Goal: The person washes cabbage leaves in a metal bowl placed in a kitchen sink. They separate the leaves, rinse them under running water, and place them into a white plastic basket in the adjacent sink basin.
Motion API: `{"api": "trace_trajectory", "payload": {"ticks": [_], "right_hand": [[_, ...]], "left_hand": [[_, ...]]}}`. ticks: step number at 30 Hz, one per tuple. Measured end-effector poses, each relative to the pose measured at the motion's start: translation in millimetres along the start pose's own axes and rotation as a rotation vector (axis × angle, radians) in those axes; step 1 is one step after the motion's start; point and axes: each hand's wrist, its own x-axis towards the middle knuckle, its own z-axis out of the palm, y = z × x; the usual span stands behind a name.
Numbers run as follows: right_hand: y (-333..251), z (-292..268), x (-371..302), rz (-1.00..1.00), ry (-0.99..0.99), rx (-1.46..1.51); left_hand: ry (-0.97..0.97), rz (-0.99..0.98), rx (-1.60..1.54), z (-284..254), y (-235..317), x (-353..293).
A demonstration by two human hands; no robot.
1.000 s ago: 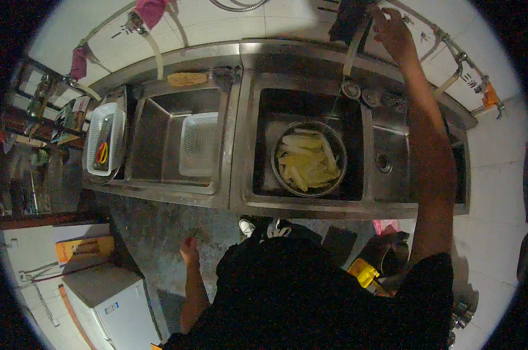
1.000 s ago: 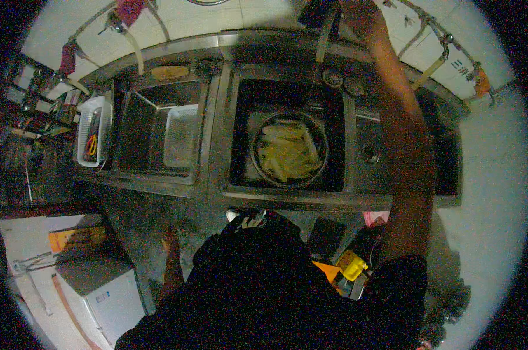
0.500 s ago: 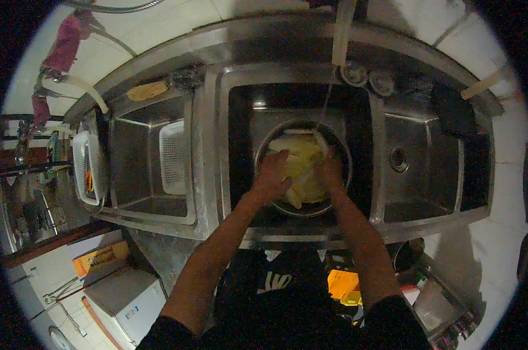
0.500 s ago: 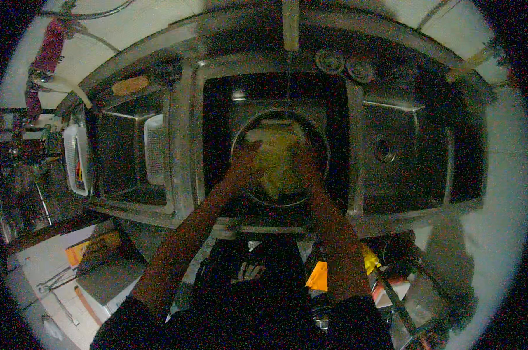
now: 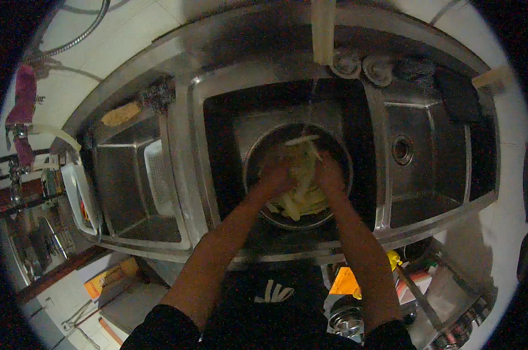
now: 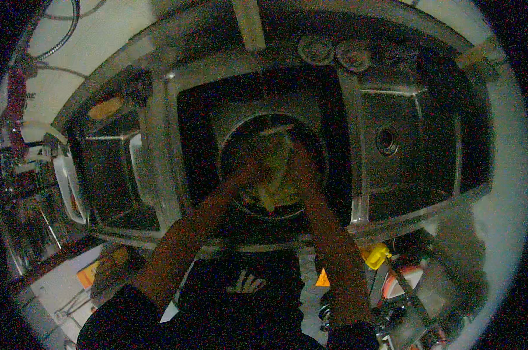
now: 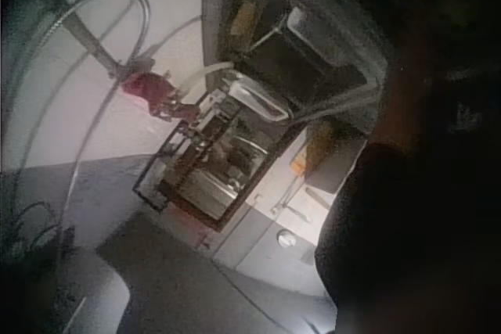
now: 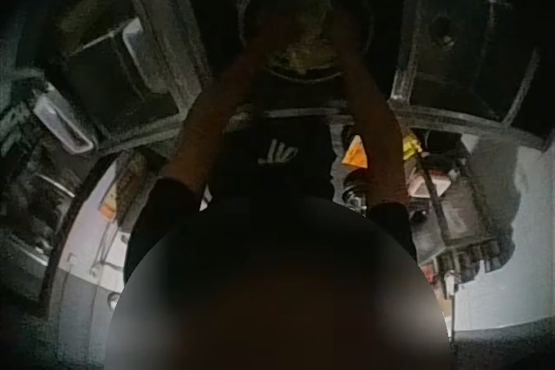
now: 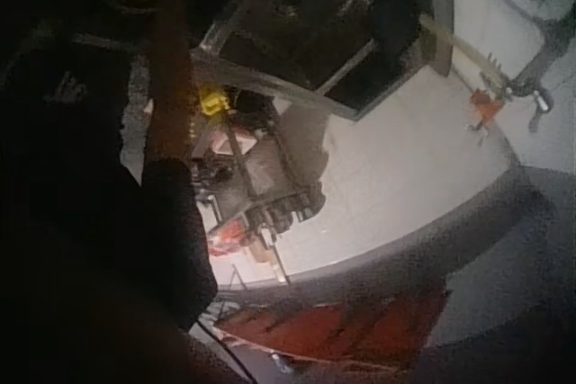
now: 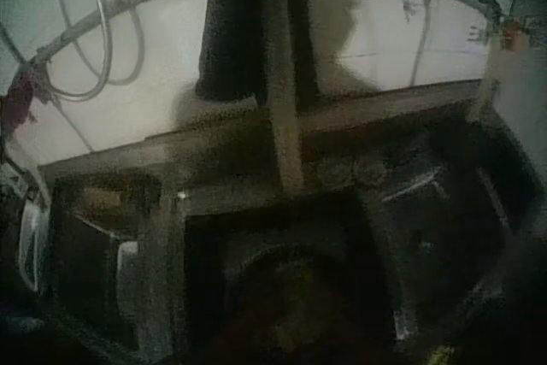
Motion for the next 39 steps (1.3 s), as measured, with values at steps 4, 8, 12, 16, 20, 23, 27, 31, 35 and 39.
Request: {"api": "trace_trajectory", "payload": {"ticks": [4, 8, 12, 16, 20, 23, 27, 31, 35, 39], "right_hand": [[-15, -47, -39, -0.213, 0.015, 0.048], [-14, -69, -50, -0.246, -0.115, 0.046], [3, -66, -53, -0.248, -0.195, 0.273], [14, -54, -62, -0.389, 0.084, 0.197], [12, -53, -72, -0.504, 0.204, 0.05], [4, -44, -67, -0.585, 0.133, -0.092], [-1, -14, -41, -0.288, -0.265, -0.208], [14, 15, -11, -0.219, -0.191, -0.114], [24, 38, 3, -0.28, -0.026, -0.417], [30, 36, 23, -0.256, -0.223, -0.305]], "left_hand": [[0.1, 0.068, -0.456, -38, -4, -1], [0.194, 0.207, -0.485, -69, -2, 9], [-0.197, 0.061, -0.745, -81, -2, 20], [-0.161, 0.028, -0.818, -86, -1, 2], [0.014, 0.175, -0.655, -86, 10, -19], [-0.048, 0.298, -0.368, -80, 17, -23], [-0.386, 0.129, -0.255, -54, 14, -10], [-0.44, -0.025, -0.184, -7, -4, 17], [-0.279, -0.044, -0.314, 47, -22, 25], [-0.278, -0.059, -0.354, 77, -42, 23]]}}
